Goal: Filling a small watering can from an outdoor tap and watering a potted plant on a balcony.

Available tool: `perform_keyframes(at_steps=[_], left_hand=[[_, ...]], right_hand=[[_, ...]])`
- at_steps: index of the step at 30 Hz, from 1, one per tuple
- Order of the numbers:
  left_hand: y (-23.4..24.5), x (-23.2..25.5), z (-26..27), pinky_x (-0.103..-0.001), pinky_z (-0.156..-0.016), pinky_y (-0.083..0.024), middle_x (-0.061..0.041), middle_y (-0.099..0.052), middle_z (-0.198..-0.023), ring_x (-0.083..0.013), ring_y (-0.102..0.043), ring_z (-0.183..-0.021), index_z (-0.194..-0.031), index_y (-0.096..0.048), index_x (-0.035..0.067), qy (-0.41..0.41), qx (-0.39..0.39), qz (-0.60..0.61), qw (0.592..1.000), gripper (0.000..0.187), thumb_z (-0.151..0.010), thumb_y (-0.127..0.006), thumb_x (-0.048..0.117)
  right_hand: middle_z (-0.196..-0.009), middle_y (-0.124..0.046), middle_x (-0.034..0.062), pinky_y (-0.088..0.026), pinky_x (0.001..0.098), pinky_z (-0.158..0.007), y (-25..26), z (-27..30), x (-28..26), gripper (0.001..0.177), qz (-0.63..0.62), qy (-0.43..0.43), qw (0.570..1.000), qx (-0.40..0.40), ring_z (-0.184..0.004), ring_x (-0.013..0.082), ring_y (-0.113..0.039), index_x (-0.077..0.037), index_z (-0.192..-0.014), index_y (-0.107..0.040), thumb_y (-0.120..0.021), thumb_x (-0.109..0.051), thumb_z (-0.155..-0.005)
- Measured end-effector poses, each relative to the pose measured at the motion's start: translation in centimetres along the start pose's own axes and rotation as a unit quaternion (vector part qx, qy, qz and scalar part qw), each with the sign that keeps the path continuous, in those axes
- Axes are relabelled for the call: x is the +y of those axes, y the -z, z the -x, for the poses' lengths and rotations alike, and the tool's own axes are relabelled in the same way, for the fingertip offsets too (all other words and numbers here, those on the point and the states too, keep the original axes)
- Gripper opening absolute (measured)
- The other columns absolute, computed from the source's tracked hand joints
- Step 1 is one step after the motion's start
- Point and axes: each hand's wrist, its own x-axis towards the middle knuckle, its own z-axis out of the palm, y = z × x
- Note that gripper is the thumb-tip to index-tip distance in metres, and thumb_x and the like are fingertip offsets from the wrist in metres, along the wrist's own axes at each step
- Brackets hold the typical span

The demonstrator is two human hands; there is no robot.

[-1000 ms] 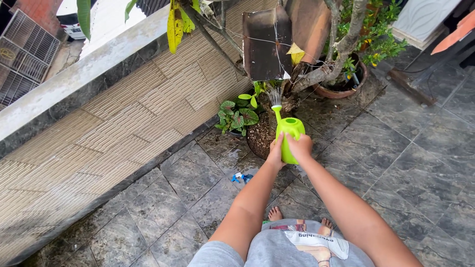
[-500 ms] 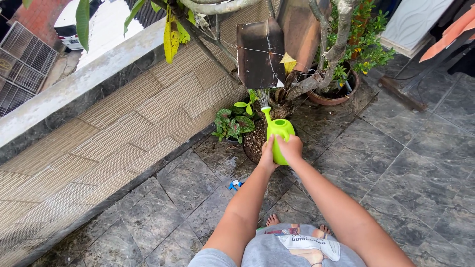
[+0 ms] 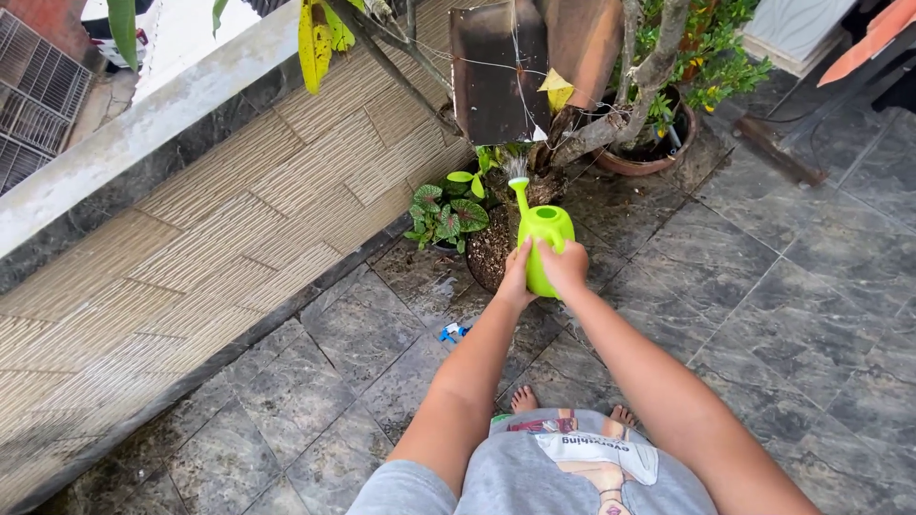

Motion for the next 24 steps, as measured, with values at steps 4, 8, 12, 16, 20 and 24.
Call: perform_keyframes(at_steps=[4,8,12,16,20,24], left_hand=[[-0.6,0.7,0.1,-0.074,-0.106,-0.033,-0.021,-0.030,-0.149,-0.0434,-0.035,-0.139,-0.159,-0.016,0.015,-0.009,0.001,-0.005,1.000,0.105,-0.088,-0.072,0.069],[-0.1,-0.3,-0.2,-0.073,-0.107,-0.033,-0.020,-0.029,-0.150,-0.0424,-0.033,-0.141,-0.159,-0.015,0.015,0.005,0.003,-0.007,1.000,0.107,-0.088,-0.072,0.069],[0.2,-1.5,-0.7,-0.072,-0.107,-0.037,-0.019,-0.033,-0.147,-0.0414,-0.037,-0.139,-0.157,-0.019,0.017,0.035,0.006,-0.009,0.999,0.103,-0.087,-0.073,0.070],[0.3,-2.9,0.0,-0.072,-0.105,-0.038,-0.018,-0.039,-0.142,-0.0408,-0.042,-0.136,-0.153,-0.028,0.016,0.052,0.010,-0.012,0.999,0.097,-0.087,-0.072,0.071],[0.2,-4.2,-0.1,-0.067,-0.101,-0.044,-0.015,-0.047,-0.132,-0.0384,-0.049,-0.128,-0.143,-0.042,0.014,0.069,-0.001,-0.025,0.997,0.085,-0.089,-0.071,0.071],[-0.1,-4.5,-0.3,-0.067,-0.102,-0.043,-0.017,-0.046,-0.135,-0.0402,-0.048,-0.130,-0.145,-0.039,0.012,0.074,0.003,-0.036,0.997,0.087,-0.089,-0.072,0.069]], right_hand=[[-0.060,-0.062,0.0052,-0.052,0.0337,-0.057,0.0,-1.0,0.1,0.031,-0.004,0.012,1.000,0.002,-0.061,0.0202,-0.065,-0.006,-0.069,-0.068,-0.076,-0.032,-0.083],[-0.058,-0.060,0.0063,-0.050,0.0356,-0.054,0.1,-1.0,0.5,0.034,0.005,0.007,1.000,-0.001,-0.060,0.0212,-0.064,-0.004,-0.068,-0.067,-0.077,-0.033,-0.082],[-0.059,-0.062,0.0067,-0.052,0.0345,-0.055,0.3,-0.6,1.4,0.031,0.018,-0.008,1.000,-0.011,-0.059,0.0206,-0.064,-0.004,-0.069,-0.068,-0.074,-0.030,-0.085],[-0.062,-0.062,0.0090,-0.052,0.0384,-0.056,0.4,-0.3,3.6,0.034,0.037,-0.035,0.999,-0.011,-0.064,0.0237,-0.066,-0.002,-0.074,-0.070,-0.076,-0.035,-0.082],[-0.066,-0.065,0.0136,-0.053,0.0420,-0.059,0.7,-0.3,5.4,0.037,0.059,-0.051,0.997,-0.009,-0.072,0.0290,-0.069,0.001,-0.077,-0.071,-0.077,-0.036,-0.080],[-0.067,-0.066,0.0124,-0.054,0.0404,-0.059,2.0,0.0,4.8,0.038,0.056,-0.059,0.997,-0.002,-0.072,0.0278,-0.070,0.000,-0.078,-0.071,-0.077,-0.037,-0.079]])
